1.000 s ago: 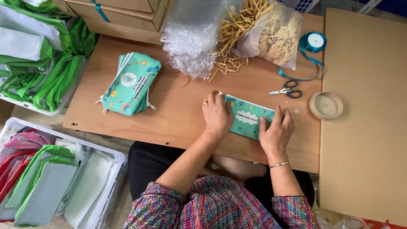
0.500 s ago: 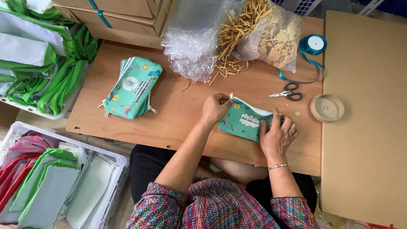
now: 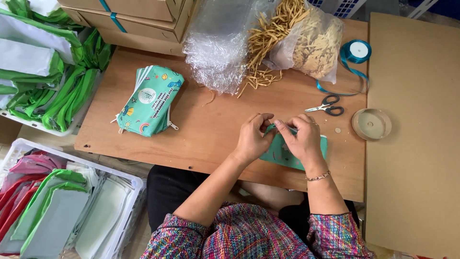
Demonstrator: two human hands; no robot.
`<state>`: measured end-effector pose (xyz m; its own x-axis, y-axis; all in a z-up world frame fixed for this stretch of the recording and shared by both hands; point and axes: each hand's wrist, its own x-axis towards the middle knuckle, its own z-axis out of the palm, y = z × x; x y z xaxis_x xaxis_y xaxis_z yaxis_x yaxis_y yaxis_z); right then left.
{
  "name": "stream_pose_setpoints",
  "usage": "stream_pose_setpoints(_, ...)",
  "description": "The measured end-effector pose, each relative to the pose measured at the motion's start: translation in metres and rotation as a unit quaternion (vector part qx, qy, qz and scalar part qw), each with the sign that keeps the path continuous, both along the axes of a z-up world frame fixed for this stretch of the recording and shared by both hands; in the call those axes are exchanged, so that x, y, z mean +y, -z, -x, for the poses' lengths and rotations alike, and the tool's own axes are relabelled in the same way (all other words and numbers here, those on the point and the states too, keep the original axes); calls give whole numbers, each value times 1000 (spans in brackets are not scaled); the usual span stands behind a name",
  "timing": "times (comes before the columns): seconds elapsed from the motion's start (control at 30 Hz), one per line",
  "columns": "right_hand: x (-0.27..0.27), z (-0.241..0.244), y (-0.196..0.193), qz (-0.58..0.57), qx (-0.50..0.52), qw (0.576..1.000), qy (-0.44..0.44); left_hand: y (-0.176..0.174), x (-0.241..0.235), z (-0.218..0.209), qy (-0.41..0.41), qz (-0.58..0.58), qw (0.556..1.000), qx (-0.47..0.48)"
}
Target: The person is preparing teal zippered pouches by folding a white paper insert and placing it inside each pouch before zipping it closed.
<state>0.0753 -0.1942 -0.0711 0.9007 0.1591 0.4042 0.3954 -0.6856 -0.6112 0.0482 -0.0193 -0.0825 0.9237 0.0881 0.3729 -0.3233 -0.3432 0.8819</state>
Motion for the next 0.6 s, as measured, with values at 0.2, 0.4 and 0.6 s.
stream_pose_setpoints(0.2, 21, 22, -44, -193, 230, 952, -54, 26, -6, -5, -21, -29, 993, -112)
stream_pose_setpoints(0.4, 32, 22, -38, -327, 263, 907, 33, 11, -19, 6, -32, -112, 979, -165)
stream_pose_setpoints(0.6, 1, 20, -26, -150, 224, 962, 46, 62, -15, -6, -44, -204, 961, -183)
